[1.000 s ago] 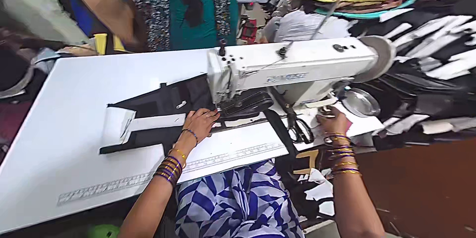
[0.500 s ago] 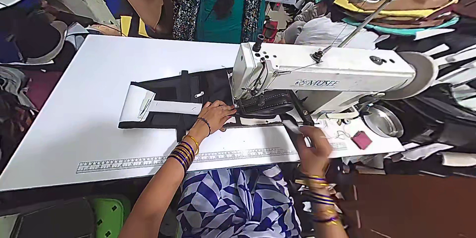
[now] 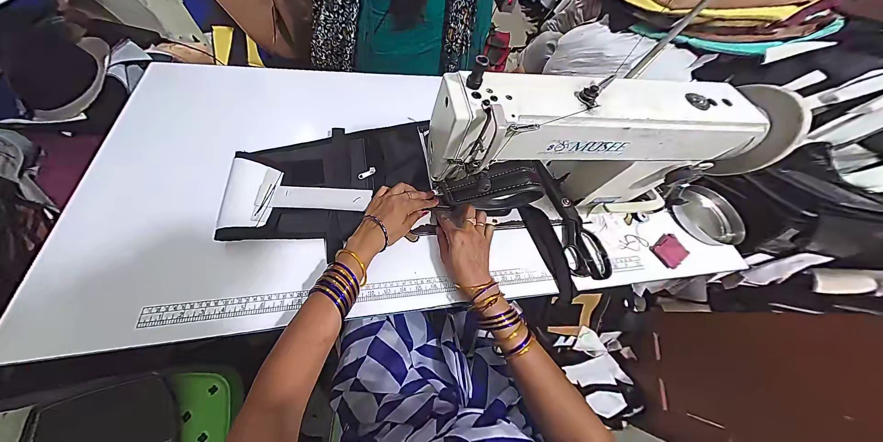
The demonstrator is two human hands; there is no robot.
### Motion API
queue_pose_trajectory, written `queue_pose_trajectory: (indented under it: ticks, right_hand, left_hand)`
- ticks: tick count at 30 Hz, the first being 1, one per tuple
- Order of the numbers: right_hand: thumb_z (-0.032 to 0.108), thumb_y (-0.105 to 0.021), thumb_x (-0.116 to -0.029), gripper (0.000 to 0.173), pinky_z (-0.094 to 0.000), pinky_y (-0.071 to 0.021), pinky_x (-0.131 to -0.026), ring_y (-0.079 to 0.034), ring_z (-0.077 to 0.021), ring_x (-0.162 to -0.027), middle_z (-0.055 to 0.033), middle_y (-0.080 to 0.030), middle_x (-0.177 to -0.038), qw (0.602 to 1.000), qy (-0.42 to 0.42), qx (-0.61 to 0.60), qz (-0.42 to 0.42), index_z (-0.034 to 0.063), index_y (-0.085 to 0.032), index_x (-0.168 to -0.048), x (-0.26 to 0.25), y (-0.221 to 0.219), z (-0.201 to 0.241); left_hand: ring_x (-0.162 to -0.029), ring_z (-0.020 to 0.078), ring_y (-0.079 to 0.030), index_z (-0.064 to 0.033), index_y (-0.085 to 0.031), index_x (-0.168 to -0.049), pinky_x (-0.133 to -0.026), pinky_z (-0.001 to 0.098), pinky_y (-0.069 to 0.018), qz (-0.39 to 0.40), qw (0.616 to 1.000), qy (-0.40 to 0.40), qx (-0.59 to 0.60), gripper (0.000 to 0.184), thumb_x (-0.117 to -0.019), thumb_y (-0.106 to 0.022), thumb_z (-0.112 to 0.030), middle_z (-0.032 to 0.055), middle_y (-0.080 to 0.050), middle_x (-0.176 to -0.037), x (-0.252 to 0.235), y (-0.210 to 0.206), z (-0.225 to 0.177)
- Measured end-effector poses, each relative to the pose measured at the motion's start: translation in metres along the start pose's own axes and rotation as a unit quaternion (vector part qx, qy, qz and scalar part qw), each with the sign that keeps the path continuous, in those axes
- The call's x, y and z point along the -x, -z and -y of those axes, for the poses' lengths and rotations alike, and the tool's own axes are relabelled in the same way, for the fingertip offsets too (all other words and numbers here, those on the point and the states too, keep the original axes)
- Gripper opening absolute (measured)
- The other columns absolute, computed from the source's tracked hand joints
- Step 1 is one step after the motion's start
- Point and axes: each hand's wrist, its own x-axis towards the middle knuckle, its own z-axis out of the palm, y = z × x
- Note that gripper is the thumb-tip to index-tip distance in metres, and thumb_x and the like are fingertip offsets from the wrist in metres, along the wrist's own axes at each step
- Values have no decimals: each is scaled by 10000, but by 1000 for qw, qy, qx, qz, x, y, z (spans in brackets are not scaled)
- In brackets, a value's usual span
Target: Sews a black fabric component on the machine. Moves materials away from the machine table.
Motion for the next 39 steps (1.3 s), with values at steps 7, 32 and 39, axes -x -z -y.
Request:
queue_pose_trajectory:
  ticks: [7,32,39]
  right_hand:
    - [167,-658,-958,300,-686,-427,-991,-575,-515,-1194,-321,-619,-1264,995,-63,-48,-53,7,-730,-1202,6,87,-107]
    - [97,-562,-1005,270,-730,-446,-918,-636,-578,-1078,-372,-669,-1132,989,-92,109,-31,-102,-718,-1101,16,150,-212]
    - [149,-710,-922,423,-694,-443,-942,-634,-542,-1069,-372,-652,-1134,978,-188,26,93,-112,-651,-1250,52,134,-177]
  left_hand:
    - [-1292,294,-584,-215,-759,-1242,-984,548,-445,15,1000,0,-16,284,-1020,-587,-175,8,-684,-1349,-4,3,3]
    - [-1320,338,-570,-172,-756,-1241,-1047,603,-411,0,999,-48,-18,293,-1005,-591,-114,49,-688,-1341,-7,9,23]
    - [-1381,381,-495,-153,-649,-1391,-1038,651,-378,11,999,40,-32,387,-1004,-632,-157,71,-629,-1425,-14,14,7]
